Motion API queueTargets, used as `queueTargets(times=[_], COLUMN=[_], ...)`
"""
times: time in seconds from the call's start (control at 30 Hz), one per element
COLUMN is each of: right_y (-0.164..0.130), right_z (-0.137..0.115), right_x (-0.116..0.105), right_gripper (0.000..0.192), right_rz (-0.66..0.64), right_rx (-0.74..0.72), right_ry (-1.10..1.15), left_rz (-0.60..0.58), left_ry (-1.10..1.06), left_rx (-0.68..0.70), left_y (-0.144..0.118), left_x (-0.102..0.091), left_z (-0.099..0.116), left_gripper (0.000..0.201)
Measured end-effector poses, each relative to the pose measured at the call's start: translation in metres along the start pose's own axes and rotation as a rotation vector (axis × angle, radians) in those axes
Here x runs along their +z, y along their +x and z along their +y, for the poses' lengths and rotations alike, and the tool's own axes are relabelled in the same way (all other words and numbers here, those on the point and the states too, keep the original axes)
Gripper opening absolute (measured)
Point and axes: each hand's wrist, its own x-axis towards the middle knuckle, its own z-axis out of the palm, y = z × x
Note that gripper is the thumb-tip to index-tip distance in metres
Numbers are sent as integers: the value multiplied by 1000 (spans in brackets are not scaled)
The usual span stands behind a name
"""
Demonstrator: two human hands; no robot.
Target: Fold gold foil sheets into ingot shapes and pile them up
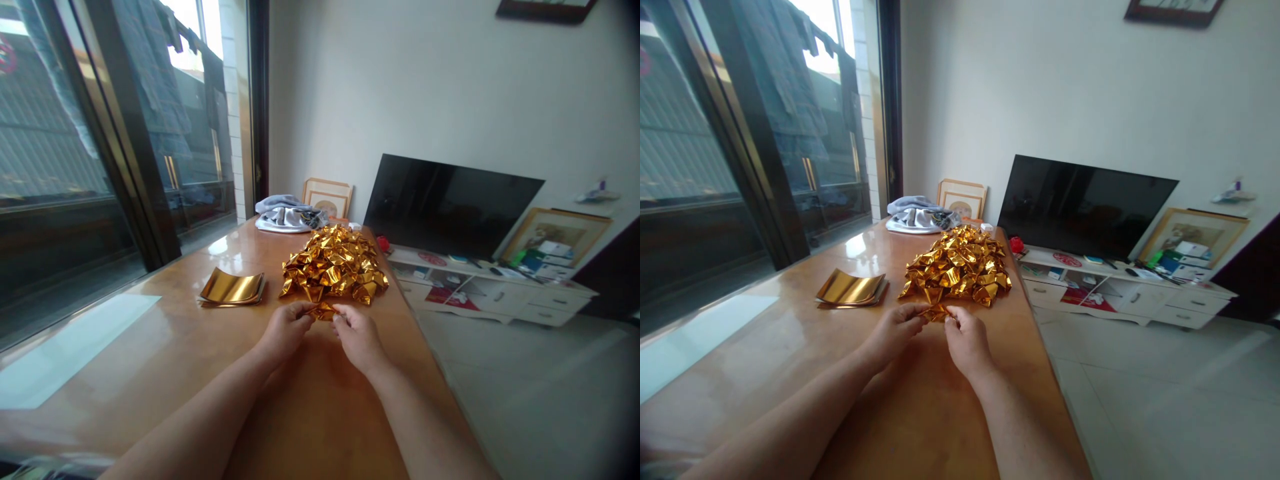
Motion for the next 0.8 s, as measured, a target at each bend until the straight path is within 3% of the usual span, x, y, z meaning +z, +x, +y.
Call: queueTargets(times=[0.13,0.23,0.33,0.43,0.6,0.8], right_y=[-2,-4,-4,-3,-4,-4], right_z=[-8,-19,-27,-29,-30,-34], right_x=[-1,-3,-6,-9,-12,-13], right_gripper=[35,36,23,10,13,8], right_rz=[30,79,70,34,46,7], right_rx=[-84,-234,-335,-349,-340,-387], right_ry=[-176,-354,-473,-538,-551,-572], left_rz=[40,29,-17,-15,62,107], left_ry=[51,100,154,157,63,166], left_rx=[21,78,131,144,94,90], left_y=[0,0,-1,-2,-4,-6], left_x=[-1,0,3,7,10,9], left_z=[0,-2,-4,-5,-2,4], left_gripper=[32,28,26,27,32,31])
